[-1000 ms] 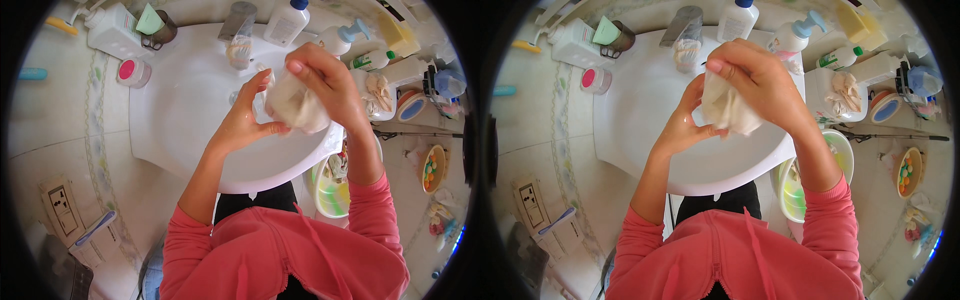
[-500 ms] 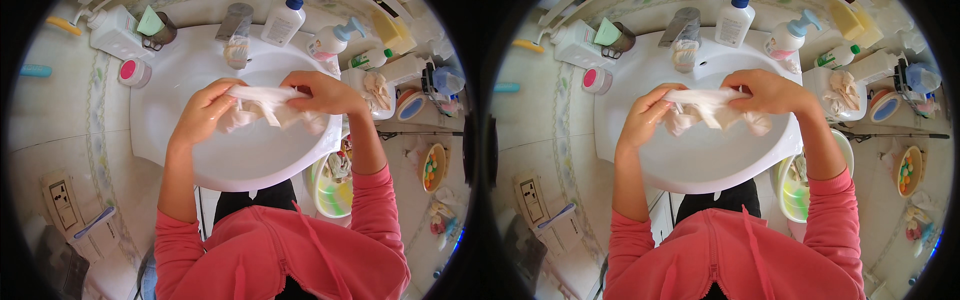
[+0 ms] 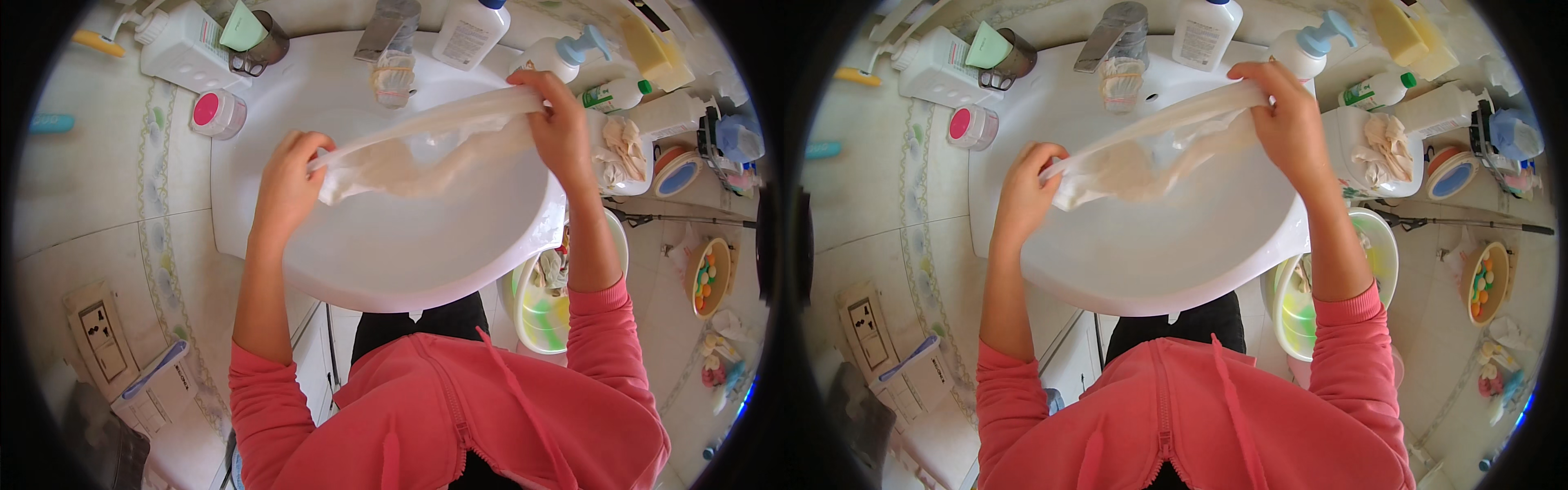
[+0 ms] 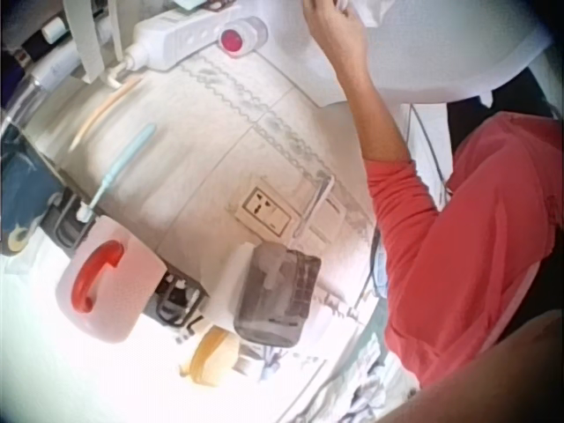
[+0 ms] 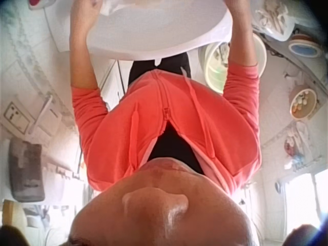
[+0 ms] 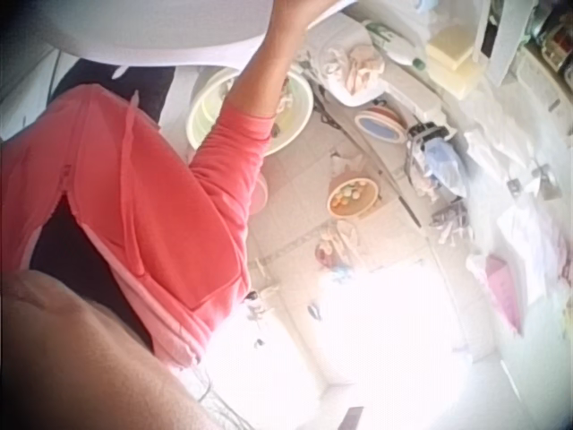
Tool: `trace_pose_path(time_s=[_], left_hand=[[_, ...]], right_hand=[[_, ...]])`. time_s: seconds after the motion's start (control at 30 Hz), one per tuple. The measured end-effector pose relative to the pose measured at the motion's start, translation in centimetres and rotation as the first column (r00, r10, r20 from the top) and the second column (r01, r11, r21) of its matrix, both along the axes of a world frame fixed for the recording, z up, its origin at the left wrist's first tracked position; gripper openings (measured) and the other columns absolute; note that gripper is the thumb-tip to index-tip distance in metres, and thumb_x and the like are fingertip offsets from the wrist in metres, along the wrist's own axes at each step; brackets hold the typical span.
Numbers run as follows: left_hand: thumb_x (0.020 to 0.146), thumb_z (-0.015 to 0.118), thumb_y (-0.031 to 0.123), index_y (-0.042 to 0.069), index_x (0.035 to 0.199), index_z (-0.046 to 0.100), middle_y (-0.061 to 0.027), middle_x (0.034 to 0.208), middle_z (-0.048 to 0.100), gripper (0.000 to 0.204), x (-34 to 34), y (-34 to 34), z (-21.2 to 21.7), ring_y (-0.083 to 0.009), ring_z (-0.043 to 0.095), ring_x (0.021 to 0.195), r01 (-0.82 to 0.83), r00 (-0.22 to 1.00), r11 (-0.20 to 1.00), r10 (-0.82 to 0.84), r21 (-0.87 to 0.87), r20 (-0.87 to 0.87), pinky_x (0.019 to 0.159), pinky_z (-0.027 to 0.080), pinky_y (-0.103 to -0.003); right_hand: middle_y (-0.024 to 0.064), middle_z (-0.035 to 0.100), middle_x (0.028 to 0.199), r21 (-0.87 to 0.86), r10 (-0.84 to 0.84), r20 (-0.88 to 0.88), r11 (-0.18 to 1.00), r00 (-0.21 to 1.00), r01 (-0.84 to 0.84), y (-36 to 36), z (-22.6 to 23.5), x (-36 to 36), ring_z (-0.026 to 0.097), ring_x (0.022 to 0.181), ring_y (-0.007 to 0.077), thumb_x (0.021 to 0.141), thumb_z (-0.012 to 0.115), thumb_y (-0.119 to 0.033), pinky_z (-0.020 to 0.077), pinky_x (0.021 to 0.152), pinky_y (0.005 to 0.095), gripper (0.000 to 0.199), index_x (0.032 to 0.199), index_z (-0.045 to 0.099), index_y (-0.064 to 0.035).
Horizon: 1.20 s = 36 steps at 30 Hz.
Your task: The person hand-washes several small white cloths in a bathroom sink. They repeatedly wet, rub, and wring each cloth under running water, then place the cleaned items into a nearby basin.
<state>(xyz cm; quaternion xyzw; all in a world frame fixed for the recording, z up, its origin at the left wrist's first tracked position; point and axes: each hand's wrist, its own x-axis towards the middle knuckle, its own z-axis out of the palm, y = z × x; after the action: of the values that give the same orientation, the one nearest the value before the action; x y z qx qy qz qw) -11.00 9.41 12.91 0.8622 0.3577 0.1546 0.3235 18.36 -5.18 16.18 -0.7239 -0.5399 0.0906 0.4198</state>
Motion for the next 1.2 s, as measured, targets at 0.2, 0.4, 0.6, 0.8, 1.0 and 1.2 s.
trace_pose_path(time_s=[0.2, 0.4, 0.6, 0.8, 1.0, 1.2], left_hand=[[0.077, 0.057, -0.002, 0.010, 0.100, 0.061, -0.0102, 0.098, 0.056, 0.026, 1.1, -1.3, -10.7, -0.0317, 0.054, 0.099, 0.059, 0.981, 0.980, -0.022, 0.188, -0.192, 0.081, 0.047, -0.040], [0.082, 0.054, 0.006, 0.015, 0.103, 0.061, -0.0053, 0.101, 0.054, 0.024, 1.9, -3.5, -17.8, -0.0263, 0.054, 0.100, 0.234, 0.913, 0.926, -0.105, 0.296, -0.394, 0.080, 0.045, -0.041], [0.080, 0.057, 0.009, 0.018, 0.100, 0.062, -0.0025, 0.102, 0.053, 0.022, 2.3, -2.6, -18.1, -0.0223, 0.052, 0.100, 0.022, 0.953, 0.887, 0.121, 0.461, -0.279, 0.077, 0.042, -0.037], [0.078, 0.058, 0.008, 0.015, 0.102, 0.059, -0.0055, 0.103, 0.052, 0.025, 0.0, -0.5, -16.2, -0.0252, 0.052, 0.099, 0.079, 0.935, 0.909, 0.076, 0.410, -0.348, 0.079, 0.043, -0.040], [0.085, 0.055, 0.012, 0.013, 0.117, 0.046, -0.0134, 0.108, 0.053, 0.033, -3.0, 0.5, -12.4, -0.0308, 0.056, 0.095, -0.445, 0.821, 0.891, 0.448, 0.093, -0.353, 0.074, 0.047, -0.045], [0.092, 0.052, 0.017, 0.009, 0.122, 0.039, -0.0119, 0.115, 0.055, 0.034, -0.3, 0.2, -10.2, -0.0220, 0.059, 0.096, -0.276, 0.631, 0.223, 0.776, -0.935, -0.001, 0.072, 0.050, -0.035]], right_hand=[[0.0050, 0.053, 0.123, -0.357, 0.350, 0.423, 0.912, 0.836, -0.201, -0.4, -14.4, -4.6, 0.050, 0.117, 0.0261, 0.076, 0.059, -0.003, 0.0424, 0.095, 0.0420, 0.047, 0.120, 0.058, -0.0199], [0.0083, 0.045, 0.136, -0.661, 0.625, 0.344, 0.691, 0.701, -0.292, 1.0, -21.2, -7.1, 0.038, 0.130, 0.0263, 0.086, 0.053, -0.013, 0.0271, 0.109, 0.0481, 0.047, 0.133, 0.048, -0.0207], [0.0064, 0.058, 0.123, -0.531, 0.340, 0.636, 0.844, 0.693, 0.073, 1.1, -22.8, -9.3, 0.047, 0.123, 0.0236, 0.089, 0.047, -0.010, 0.0269, 0.111, 0.0425, 0.036, 0.121, 0.058, -0.0208], [0.0056, 0.060, 0.121, -0.516, 0.214, 0.072, 0.844, 0.974, -0.147, 0.8, -20.5, -4.7, 0.054, 0.115, 0.0274, 0.085, 0.051, -0.006, 0.0445, 0.097, 0.0381, 0.034, 0.116, 0.062, -0.0160], [0.0108, 0.064, 0.110, -0.317, -0.008, -0.119, 0.948, 0.993, -0.031, -0.3, -9.0, -3.5, 0.062, 0.096, 0.0290, 0.083, 0.049, -0.002, 0.0482, 0.082, 0.0381, 0.034, 0.113, 0.060, -0.0111], [0.0089, 0.058, 0.088, -0.198, -0.149, -0.677, 0.980, 0.721, 0.017, -0.1, -4.3, -3.6, 0.059, 0.080, 0.0169, 0.084, 0.045, -0.001, 0.0437, 0.071, 0.0289, 0.032, 0.114, 0.053, -0.0086]])
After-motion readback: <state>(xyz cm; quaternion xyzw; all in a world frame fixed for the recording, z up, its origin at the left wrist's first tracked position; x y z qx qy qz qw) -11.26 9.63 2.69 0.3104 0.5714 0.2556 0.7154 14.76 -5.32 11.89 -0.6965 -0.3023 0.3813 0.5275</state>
